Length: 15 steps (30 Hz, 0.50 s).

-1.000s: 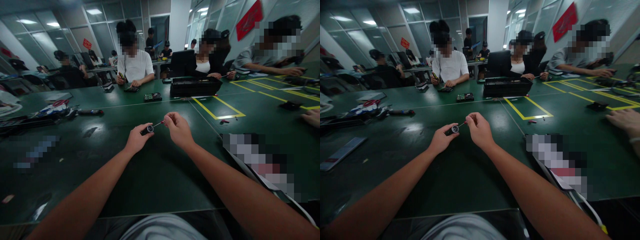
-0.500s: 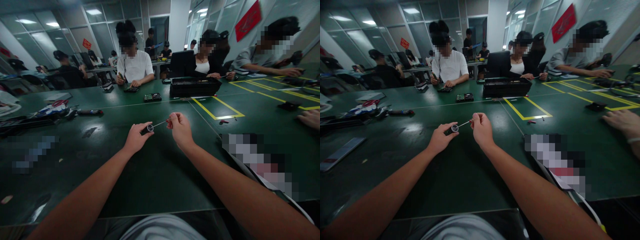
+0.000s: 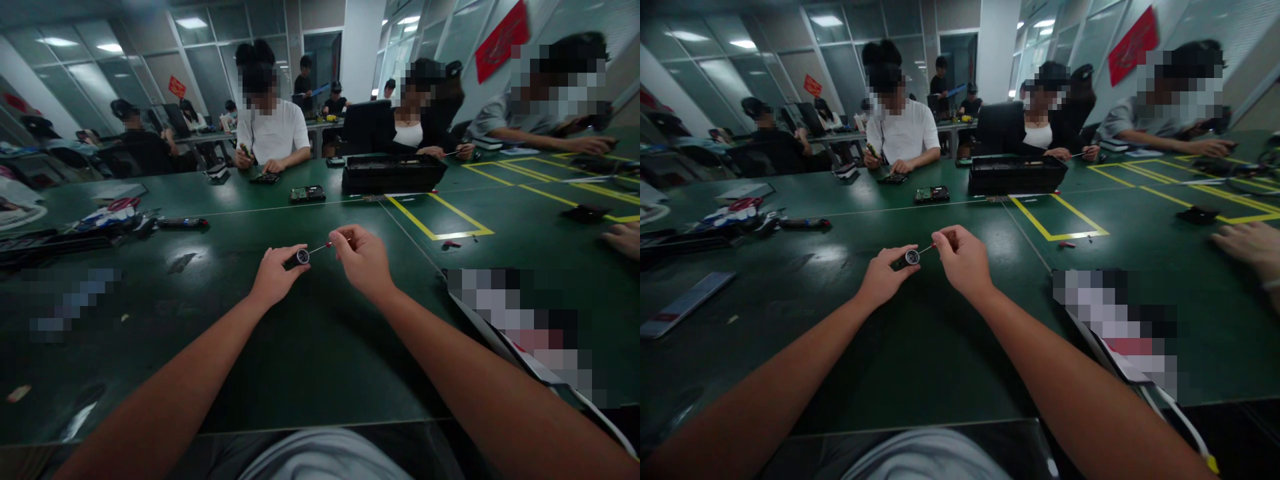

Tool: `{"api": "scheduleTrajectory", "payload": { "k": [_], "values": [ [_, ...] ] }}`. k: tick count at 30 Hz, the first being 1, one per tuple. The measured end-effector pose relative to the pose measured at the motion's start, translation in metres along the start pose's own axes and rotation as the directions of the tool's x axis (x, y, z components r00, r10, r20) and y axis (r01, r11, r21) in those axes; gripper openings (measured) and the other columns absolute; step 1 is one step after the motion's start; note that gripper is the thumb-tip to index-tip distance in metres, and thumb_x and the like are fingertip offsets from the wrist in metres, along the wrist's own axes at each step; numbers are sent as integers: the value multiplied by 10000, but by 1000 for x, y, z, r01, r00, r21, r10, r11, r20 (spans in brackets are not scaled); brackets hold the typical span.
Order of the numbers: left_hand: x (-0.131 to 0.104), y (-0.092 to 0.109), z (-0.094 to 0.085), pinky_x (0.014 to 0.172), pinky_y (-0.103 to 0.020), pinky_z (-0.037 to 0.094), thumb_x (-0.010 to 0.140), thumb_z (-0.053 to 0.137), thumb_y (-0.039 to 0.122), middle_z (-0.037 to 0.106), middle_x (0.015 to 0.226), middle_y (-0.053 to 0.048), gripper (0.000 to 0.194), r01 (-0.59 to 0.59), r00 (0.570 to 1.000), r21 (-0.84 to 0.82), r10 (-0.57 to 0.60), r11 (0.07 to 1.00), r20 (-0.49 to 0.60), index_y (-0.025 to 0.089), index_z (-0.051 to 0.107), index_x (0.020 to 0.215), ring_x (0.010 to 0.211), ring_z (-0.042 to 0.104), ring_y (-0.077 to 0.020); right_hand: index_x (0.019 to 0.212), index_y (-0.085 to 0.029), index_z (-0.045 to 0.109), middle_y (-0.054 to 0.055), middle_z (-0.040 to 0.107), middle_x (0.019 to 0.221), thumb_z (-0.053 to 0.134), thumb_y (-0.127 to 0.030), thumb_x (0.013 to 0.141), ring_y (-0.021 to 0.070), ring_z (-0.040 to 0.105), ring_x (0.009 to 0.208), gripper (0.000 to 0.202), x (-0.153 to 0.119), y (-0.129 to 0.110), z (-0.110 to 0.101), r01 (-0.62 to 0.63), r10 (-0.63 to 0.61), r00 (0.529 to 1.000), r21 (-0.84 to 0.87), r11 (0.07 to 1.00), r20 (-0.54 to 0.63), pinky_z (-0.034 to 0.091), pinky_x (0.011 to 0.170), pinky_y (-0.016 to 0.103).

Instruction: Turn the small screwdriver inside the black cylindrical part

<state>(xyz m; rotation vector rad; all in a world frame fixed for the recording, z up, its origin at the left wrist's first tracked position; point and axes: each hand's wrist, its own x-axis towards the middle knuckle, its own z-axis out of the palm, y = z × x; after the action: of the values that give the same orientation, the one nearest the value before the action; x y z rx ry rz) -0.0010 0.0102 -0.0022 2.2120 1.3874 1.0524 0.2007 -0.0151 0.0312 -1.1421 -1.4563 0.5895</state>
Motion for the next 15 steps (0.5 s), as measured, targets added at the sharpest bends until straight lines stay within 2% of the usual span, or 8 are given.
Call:
{"api": "scheduleTrajectory", "payload": {
  "k": [4,10,12,15],
  "values": [
    [0,-2,-1,1127,-599,343,848,758,235,733,1197,-55,403,2,1000,5,-2,1000,-16,302,696,1241,1116,636,-294,914,-234,631,6,689,804,538,-296,926,164,592,678,112,-2,0,0,54,-54,997,-10,998,55,405,623,306],
    [0,-4,0,1150,-617,305,849,763,250,730,1206,-57,401,-4,1000,7,4,1000,2,303,694,1240,1137,634,-295,834,-242,639,-9,600,648,472,-477,999,164,531,590,332,-1,1,-1,69,-63,997,-149,986,41,338,586,317],
    [-1,-4,1,1165,-631,275,847,766,254,728,1212,-54,400,-10,1000,10,10,1000,10,311,696,1237,1155,629,-297,915,-241,649,-1,627,695,456,-424,1004,168,534,596,281,0,2,-2,80,-73,996,-173,982,47,338,593,321],
    [-2,-5,1,1152,-617,302,846,769,252,729,1204,-53,408,-24,1000,18,24,1000,11,311,693,1243,1136,633,-291,1042,-237,618,10,660,784,446,-288,972,178,569,647,192,1,3,-3,87,-73,993,-156,984,92,366,630,324]
  ]
}}
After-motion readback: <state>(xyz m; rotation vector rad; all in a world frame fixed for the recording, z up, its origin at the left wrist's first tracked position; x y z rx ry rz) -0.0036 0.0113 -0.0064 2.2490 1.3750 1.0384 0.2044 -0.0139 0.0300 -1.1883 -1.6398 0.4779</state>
